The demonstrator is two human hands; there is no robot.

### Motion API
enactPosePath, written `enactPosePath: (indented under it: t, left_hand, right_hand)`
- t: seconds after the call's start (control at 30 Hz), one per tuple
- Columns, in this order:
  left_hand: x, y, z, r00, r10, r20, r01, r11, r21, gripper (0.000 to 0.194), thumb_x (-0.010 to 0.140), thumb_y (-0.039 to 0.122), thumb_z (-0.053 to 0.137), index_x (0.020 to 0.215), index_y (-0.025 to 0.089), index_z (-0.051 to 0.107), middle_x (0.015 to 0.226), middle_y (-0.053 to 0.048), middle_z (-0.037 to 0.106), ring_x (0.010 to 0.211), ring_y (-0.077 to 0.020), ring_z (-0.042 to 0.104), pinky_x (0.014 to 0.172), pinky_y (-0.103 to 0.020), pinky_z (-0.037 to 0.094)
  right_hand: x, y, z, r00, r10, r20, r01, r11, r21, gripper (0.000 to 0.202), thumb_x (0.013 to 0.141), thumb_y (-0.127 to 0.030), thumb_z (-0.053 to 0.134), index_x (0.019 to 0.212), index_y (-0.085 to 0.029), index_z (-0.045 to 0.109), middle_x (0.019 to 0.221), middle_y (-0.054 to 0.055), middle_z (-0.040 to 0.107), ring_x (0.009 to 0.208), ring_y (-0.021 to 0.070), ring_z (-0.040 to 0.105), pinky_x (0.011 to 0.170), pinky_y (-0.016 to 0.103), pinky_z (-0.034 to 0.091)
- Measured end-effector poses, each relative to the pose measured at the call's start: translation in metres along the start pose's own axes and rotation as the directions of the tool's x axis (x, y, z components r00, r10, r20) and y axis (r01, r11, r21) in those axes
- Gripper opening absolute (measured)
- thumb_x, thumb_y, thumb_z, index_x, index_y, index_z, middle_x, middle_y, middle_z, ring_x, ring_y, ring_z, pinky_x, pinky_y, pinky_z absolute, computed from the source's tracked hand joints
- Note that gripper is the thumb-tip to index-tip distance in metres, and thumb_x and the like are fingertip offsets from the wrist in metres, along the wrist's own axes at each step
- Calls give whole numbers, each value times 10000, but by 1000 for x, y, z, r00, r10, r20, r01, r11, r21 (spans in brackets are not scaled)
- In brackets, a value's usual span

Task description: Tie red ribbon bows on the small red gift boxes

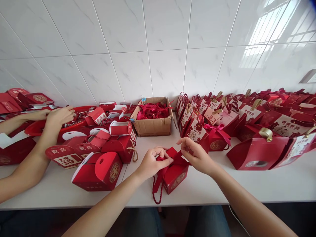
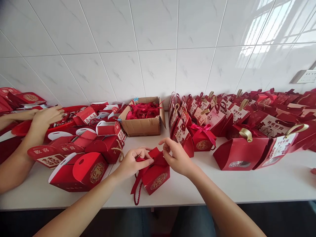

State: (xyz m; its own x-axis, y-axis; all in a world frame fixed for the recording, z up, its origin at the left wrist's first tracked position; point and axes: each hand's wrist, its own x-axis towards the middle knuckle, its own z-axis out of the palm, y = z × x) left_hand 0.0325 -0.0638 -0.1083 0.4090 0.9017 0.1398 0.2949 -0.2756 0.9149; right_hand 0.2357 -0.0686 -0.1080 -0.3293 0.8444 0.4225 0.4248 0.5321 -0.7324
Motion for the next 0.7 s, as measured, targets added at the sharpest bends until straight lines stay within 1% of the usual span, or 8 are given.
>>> enactPosePath:
  t: [0.1,0.2,0.3,0.37,0.47,0.57,0.63,0.7]
  left_hand:
    - [-1,0,-1,1000,10,17,-9,1000,-11,467,735,301,677,558,219,253,779,-44,701,1191,-236,509,982,-375,393]
    - [-2,2,-1,1000,-6,4,6,999,-31,419,753,337,664,548,213,320,806,-43,690,1170,-236,518,975,-356,398]
    - [-3,5,-2,999,-41,10,41,995,-95,383,806,391,591,559,202,367,834,-35,664,1019,-220,587,892,-331,443]
    - [-3,7,-1,998,-59,17,61,991,-123,389,811,404,579,561,198,363,817,-27,649,904,-199,607,822,-313,461]
    - [-3,7,1,997,-76,3,76,992,-105,405,776,400,627,558,194,354,808,-20,652,810,-174,600,763,-296,461]
    - [-3,6,4,998,-55,-14,55,998,-32,363,751,383,658,567,186,416,834,-24,672,794,-170,599,755,-295,457]
    - [-3,4,5,999,-12,-30,14,999,39,306,743,357,670,581,183,478,833,-28,681,845,-185,604,789,-301,450]
    - [-3,2,6,998,35,-56,-29,994,105,258,737,329,680,597,186,518,832,-31,687,916,-201,599,822,-307,442]
  right_hand:
    - [-1,-1,-1,1000,5,-7,-5,1000,-20,188,857,-149,417,1029,-196,478,770,-4,505,698,134,480,652,265,413]
    - [-6,-5,-3,999,50,-8,-50,998,-42,180,875,-201,430,1051,-201,466,776,-2,517,702,137,492,642,263,419]
    - [-16,-8,-9,983,184,-22,-185,977,-101,182,910,-353,438,1015,-208,468,766,-4,545,661,138,497,600,261,410]
    - [-23,-9,-15,955,296,-24,-296,942,-160,290,921,-475,394,854,-206,480,693,-9,535,598,136,472,548,259,378]
    - [-31,-9,-21,887,452,91,-429,882,-197,494,918,-579,302,648,-195,454,596,3,519,548,136,462,507,259,344]
    - [-35,-9,-21,817,509,269,-498,860,-114,517,896,-595,357,621,-179,493,600,18,559,540,130,489,495,247,353]
    - [-37,-10,-17,818,478,322,-501,865,-10,471,880,-565,433,619,-177,485,580,5,542,529,117,483,497,235,359]
    - [-41,-13,-12,845,430,317,-481,871,99,448,878,-535,464,610,-177,468,554,-10,509,528,110,476,511,228,367]
